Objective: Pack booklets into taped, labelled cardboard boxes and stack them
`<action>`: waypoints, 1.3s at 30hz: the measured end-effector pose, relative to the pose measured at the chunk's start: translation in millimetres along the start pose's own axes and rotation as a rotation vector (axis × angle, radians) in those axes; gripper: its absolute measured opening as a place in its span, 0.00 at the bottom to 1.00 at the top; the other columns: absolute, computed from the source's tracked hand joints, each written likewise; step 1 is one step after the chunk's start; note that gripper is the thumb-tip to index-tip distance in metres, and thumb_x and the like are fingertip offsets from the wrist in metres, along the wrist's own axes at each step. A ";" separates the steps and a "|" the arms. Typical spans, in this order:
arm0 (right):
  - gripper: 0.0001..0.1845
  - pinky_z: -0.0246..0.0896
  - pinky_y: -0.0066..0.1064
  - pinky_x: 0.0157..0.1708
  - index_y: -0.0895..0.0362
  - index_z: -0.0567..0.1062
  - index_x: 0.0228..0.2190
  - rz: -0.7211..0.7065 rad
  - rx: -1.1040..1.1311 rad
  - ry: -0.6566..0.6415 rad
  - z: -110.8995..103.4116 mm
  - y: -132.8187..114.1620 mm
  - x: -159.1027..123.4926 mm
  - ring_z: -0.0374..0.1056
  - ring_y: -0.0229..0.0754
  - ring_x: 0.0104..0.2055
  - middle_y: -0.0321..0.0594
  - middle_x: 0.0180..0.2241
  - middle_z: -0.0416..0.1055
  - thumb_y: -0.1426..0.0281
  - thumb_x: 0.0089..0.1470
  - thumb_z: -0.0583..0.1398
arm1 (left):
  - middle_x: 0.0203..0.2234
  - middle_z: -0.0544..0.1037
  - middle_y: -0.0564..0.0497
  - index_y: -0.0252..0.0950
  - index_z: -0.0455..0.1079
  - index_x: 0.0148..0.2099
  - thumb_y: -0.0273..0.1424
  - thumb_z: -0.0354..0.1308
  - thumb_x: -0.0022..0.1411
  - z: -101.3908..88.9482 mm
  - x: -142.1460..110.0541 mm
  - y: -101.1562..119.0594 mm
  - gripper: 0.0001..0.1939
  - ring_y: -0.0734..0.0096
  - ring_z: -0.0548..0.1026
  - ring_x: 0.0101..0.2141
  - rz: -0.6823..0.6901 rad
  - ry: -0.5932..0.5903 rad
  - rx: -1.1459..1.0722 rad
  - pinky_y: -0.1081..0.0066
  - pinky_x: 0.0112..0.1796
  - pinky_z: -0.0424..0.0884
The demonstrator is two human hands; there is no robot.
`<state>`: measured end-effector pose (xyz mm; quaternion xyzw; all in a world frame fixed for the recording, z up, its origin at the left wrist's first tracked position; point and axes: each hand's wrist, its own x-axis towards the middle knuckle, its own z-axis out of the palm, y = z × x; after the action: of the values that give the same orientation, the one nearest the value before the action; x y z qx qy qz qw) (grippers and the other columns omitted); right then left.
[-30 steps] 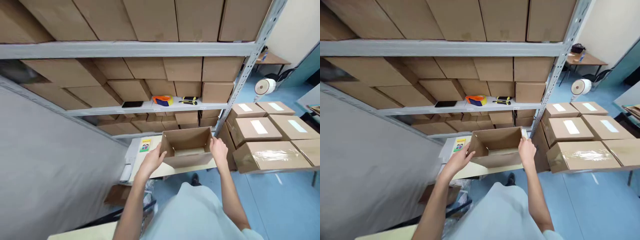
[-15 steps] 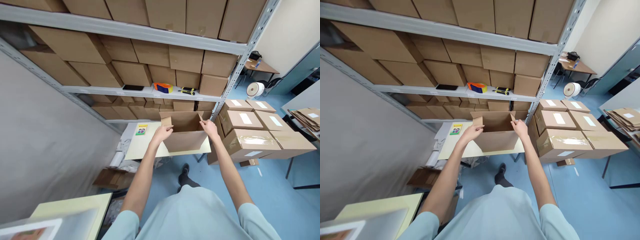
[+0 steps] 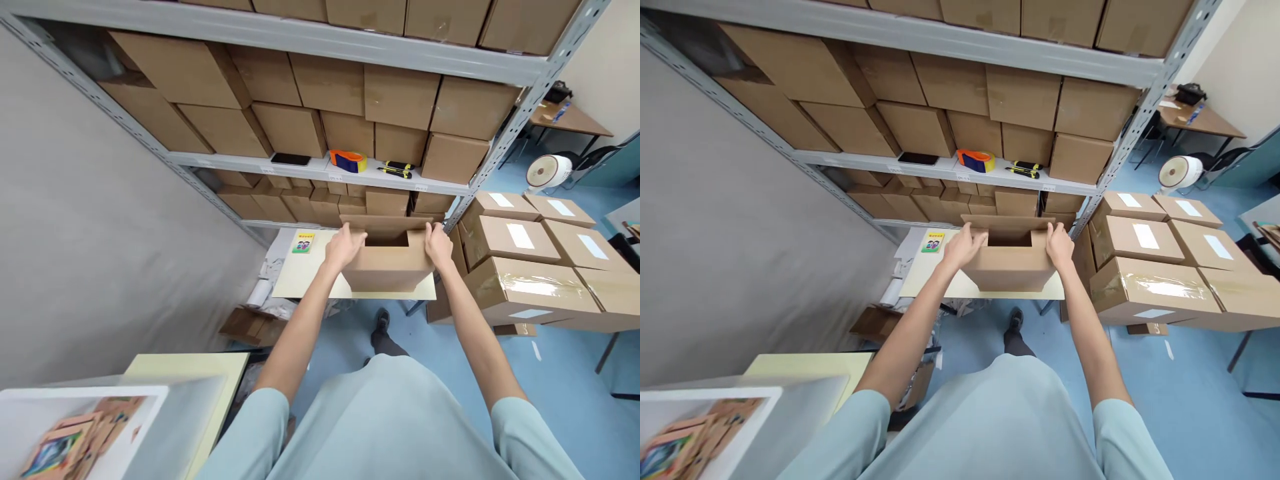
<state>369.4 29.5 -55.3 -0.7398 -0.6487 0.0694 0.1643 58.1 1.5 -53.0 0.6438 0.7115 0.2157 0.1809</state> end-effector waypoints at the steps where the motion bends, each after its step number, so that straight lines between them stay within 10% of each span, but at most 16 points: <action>1: 0.42 0.72 0.45 0.55 0.70 0.61 0.71 0.016 0.034 0.055 8.9 -0.9 -0.5 0.76 0.61 0.59 0.70 0.58 0.75 0.50 0.77 0.38 | 0.71 0.66 0.21 0.24 0.54 0.78 0.56 0.58 0.71 8.2 1.8 -3.9 0.49 0.32 0.65 0.71 0.020 0.073 -0.031 0.45 0.66 0.65; 4: 0.46 0.73 0.47 0.55 0.70 0.50 0.75 -0.021 0.174 0.199 31.8 0.6 0.8 0.72 0.63 0.64 0.74 0.67 0.63 0.46 0.75 0.43 | 0.78 0.42 0.17 0.24 0.30 0.82 0.61 0.68 0.62 32.7 8.7 -21.9 0.72 0.30 0.46 0.78 0.169 0.219 -0.195 0.41 0.72 0.54; 8: 0.36 0.73 0.46 0.56 0.60 0.68 0.64 -0.154 0.357 0.293 42.7 11.4 8.1 0.74 0.57 0.59 0.61 0.60 0.72 0.46 0.74 0.47 | 0.77 0.49 0.23 0.40 0.20 0.83 0.63 0.71 0.58 50.9 16.4 -45.8 0.76 0.37 0.55 0.76 0.333 0.236 -0.391 0.42 0.72 0.57; 12: 0.25 0.71 0.42 0.54 0.54 0.75 0.44 -0.210 0.469 0.334 38.4 15.6 5.6 0.75 0.50 0.51 0.50 0.48 0.77 0.55 0.77 0.45 | 0.76 0.51 0.28 0.43 0.41 0.83 0.61 0.71 0.58 47.8 12.6 -54.4 0.65 0.35 0.53 0.77 0.287 0.288 -0.394 0.40 0.71 0.59; 16: 0.21 0.70 0.41 0.53 0.51 0.72 0.34 -0.179 0.401 0.209 34.1 6.7 -3.1 0.75 0.49 0.49 0.49 0.47 0.78 0.57 0.76 0.49 | 0.72 0.64 0.36 0.41 0.75 0.64 0.54 0.59 0.74 36.2 7.0 -51.3 0.28 0.44 0.62 0.74 0.211 0.188 -0.368 0.44 0.72 0.62; 20: 0.20 0.66 0.49 0.62 0.49 0.66 0.29 -0.122 0.314 0.048 32.7 1.3 -2.1 0.70 0.56 0.63 0.55 0.55 0.75 0.54 0.72 0.54 | 0.72 0.66 0.38 0.39 0.80 0.48 0.50 0.60 0.74 32.2 13.8 -52.3 0.20 0.48 0.64 0.73 -0.015 0.095 -0.420 0.48 0.72 0.63; 26: 0.26 0.75 0.47 0.56 0.50 0.75 0.50 0.000 0.504 -0.373 14.4 29.0 3.5 0.70 0.60 0.69 0.55 0.62 0.74 0.42 0.66 0.61 | 0.76 0.62 0.36 0.37 0.58 0.77 0.51 0.64 0.68 31.5 30.8 -70.5 0.44 0.50 0.61 0.75 -0.159 -0.108 -0.605 0.50 0.73 0.59; 30: 0.46 0.81 0.45 0.52 0.49 0.61 0.74 0.180 0.732 -0.596 2.6 44.1 -0.3 0.81 0.55 0.58 0.53 0.65 0.75 0.42 0.64 0.63 | 0.79 0.56 0.39 0.36 0.46 0.83 0.55 0.61 0.70 26.3 34.3 -74.9 0.52 0.51 0.56 0.78 -0.170 -0.280 -0.691 0.56 0.76 0.54; 39: 0.40 0.77 0.47 0.61 0.50 0.68 0.72 0.185 0.651 -0.390 -25.2 -18.1 -7.1 0.77 0.56 0.63 0.45 0.65 0.77 0.44 0.68 0.61 | 0.81 0.49 0.47 0.42 0.34 0.85 0.55 0.50 0.77 -33.5 45.0 -88.5 0.48 0.58 0.42 0.80 -0.058 -0.376 -0.769 0.59 0.78 0.44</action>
<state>359.3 20.5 -26.5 -0.6774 -0.5424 0.4253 0.2570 -38.7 36.8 -71.8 0.5373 0.5518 0.3389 0.5403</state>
